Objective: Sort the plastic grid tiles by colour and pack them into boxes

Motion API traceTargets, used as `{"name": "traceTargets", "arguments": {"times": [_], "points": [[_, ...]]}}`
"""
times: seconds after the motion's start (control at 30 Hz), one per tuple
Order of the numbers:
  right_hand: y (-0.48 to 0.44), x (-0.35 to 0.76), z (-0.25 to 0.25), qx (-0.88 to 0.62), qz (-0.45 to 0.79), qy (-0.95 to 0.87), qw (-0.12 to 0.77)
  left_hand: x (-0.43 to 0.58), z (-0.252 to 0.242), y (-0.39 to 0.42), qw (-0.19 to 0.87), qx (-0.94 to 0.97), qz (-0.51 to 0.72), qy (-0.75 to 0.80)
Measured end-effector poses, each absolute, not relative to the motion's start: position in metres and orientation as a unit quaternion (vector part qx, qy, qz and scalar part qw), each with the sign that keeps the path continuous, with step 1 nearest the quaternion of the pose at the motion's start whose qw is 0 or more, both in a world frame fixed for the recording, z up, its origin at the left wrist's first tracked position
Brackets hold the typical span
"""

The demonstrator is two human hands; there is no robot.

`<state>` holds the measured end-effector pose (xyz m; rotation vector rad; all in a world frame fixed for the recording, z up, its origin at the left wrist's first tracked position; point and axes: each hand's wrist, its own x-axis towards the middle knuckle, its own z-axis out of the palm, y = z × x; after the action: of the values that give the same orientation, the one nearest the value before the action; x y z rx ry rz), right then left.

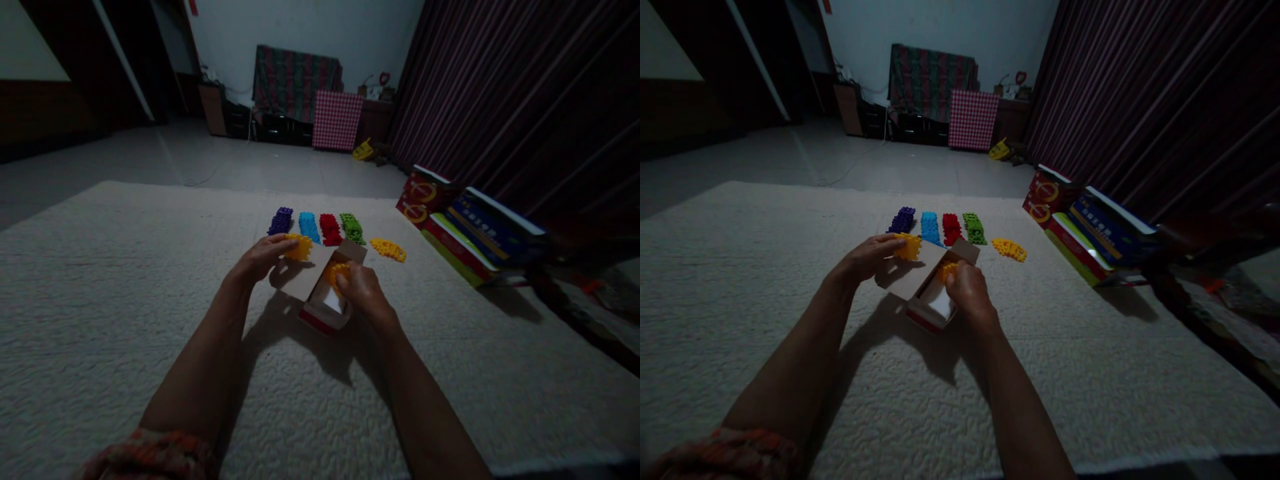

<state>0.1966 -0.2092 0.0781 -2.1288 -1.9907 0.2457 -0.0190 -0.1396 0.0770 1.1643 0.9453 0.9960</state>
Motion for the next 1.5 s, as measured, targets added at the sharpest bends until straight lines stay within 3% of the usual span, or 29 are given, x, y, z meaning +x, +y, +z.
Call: {"name": "traceTargets", "arguments": {"times": [0.27, 0.37, 0.63, 0.93, 1.2, 1.5], "points": [[-0.229, 0.219, 0.086, -0.645, 0.202, -0.692, 0.254, -0.01, 0.06, -0.133, 0.65, 0.488, 0.389, 0.434], [-0.225, 0.24, 0.098, -0.623, 0.195, -0.692, 0.309, -0.007, 0.063, -0.117, 0.652, 0.501, 0.363, 0.439], [-0.199, 0.256, 0.111, -0.575, 0.206, -0.751, 0.251, 0.003, 0.061, -0.096, 0.701, 0.478, 0.341, 0.405], [-0.18, 0.232, 0.092, -0.518, 0.31, -0.681, 0.415, 0.017, 0.061, -0.099, 0.724, 0.461, 0.334, 0.39], [-0.163, 0.189, 0.081, -0.585, 0.154, -0.696, 0.388, 0.014, 0.062, -0.098, 0.709, 0.493, 0.35, 0.363], [-0.155, 0.177, 0.08, -0.618, 0.106, -0.698, 0.347, 0.016, 0.066, -0.105, 0.736, 0.526, 0.309, 0.295]]}}
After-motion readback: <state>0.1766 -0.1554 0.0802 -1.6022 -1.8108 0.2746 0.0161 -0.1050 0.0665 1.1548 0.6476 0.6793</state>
